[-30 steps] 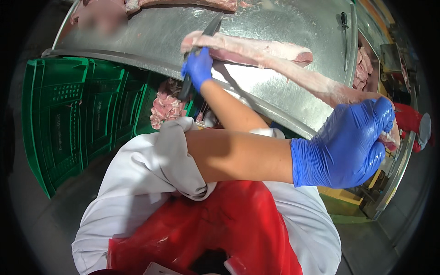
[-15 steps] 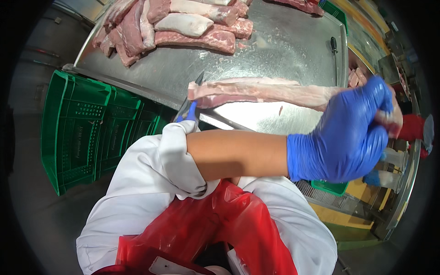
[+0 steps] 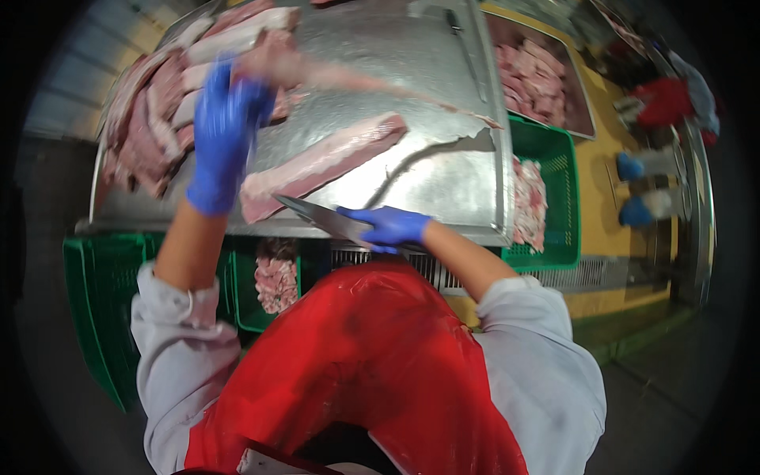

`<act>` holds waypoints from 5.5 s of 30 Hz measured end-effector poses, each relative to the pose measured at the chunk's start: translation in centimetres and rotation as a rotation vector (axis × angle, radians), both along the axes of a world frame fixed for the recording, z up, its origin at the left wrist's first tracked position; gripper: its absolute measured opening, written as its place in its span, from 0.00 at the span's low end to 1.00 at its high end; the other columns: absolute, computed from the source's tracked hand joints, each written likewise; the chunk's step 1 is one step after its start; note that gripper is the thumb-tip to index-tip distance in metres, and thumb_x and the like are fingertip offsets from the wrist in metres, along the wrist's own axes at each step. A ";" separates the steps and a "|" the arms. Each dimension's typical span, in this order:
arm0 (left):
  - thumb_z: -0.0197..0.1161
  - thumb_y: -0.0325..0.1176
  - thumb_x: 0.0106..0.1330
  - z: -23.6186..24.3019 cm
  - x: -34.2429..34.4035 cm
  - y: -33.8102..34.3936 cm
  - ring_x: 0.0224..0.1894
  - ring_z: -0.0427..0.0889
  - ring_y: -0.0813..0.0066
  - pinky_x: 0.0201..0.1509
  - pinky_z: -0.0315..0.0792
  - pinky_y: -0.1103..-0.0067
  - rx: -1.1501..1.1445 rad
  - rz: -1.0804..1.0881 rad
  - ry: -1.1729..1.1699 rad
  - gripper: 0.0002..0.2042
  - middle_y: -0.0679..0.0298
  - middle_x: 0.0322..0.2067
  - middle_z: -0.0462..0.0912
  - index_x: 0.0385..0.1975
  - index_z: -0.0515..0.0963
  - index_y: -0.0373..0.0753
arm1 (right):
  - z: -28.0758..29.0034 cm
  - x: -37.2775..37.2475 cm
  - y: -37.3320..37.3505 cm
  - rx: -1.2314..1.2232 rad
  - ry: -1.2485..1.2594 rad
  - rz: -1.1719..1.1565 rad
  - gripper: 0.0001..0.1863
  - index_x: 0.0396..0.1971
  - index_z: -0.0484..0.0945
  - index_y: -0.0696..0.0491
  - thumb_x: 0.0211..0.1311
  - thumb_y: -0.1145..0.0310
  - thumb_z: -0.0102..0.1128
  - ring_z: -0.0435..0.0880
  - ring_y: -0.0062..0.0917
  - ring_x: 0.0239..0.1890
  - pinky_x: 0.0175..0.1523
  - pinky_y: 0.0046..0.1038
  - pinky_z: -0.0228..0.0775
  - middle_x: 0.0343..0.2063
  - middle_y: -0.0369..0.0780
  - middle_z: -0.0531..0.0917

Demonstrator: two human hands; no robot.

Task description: The person uses a knife to trim fat and cut large pieces of raw meat on a stainless steel table. The person places trimmed pieces into a green basket and continues processing additional cuts.

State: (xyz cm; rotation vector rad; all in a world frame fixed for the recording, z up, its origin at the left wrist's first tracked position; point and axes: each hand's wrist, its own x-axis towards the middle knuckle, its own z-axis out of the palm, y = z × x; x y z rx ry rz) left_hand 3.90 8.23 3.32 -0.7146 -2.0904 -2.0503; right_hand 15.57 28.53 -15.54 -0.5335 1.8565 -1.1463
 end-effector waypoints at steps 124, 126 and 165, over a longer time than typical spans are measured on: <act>0.69 0.36 0.54 -27.3 8.4 -25.2 0.49 0.76 0.49 0.56 0.69 0.60 -1.248 0.164 0.152 0.20 0.51 0.46 0.78 0.47 0.75 0.38 | -10.9 -13.4 2.8 -0.098 -0.008 -1.343 0.43 0.77 0.46 0.32 0.68 0.77 0.50 0.76 0.17 0.20 0.23 0.24 0.72 0.24 0.37 0.80; 0.70 0.35 0.54 -27.2 4.7 -21.6 0.48 0.77 0.49 0.55 0.69 0.60 -1.081 0.146 0.259 0.19 0.52 0.44 0.78 0.45 0.76 0.38 | -11.7 -10.5 1.8 0.006 0.037 -1.288 0.42 0.77 0.48 0.32 0.66 0.78 0.50 0.80 0.18 0.22 0.25 0.25 0.75 0.27 0.40 0.83; 0.61 0.48 0.61 -25.3 -10.5 14.6 0.43 0.85 0.45 0.47 0.78 0.63 -1.352 0.258 -0.302 0.22 0.40 0.38 0.85 0.35 0.84 0.31 | -11.7 -11.3 10.6 -0.191 0.023 -1.290 0.44 0.76 0.43 0.26 0.69 0.71 0.54 0.77 0.20 0.17 0.23 0.27 0.75 0.21 0.39 0.80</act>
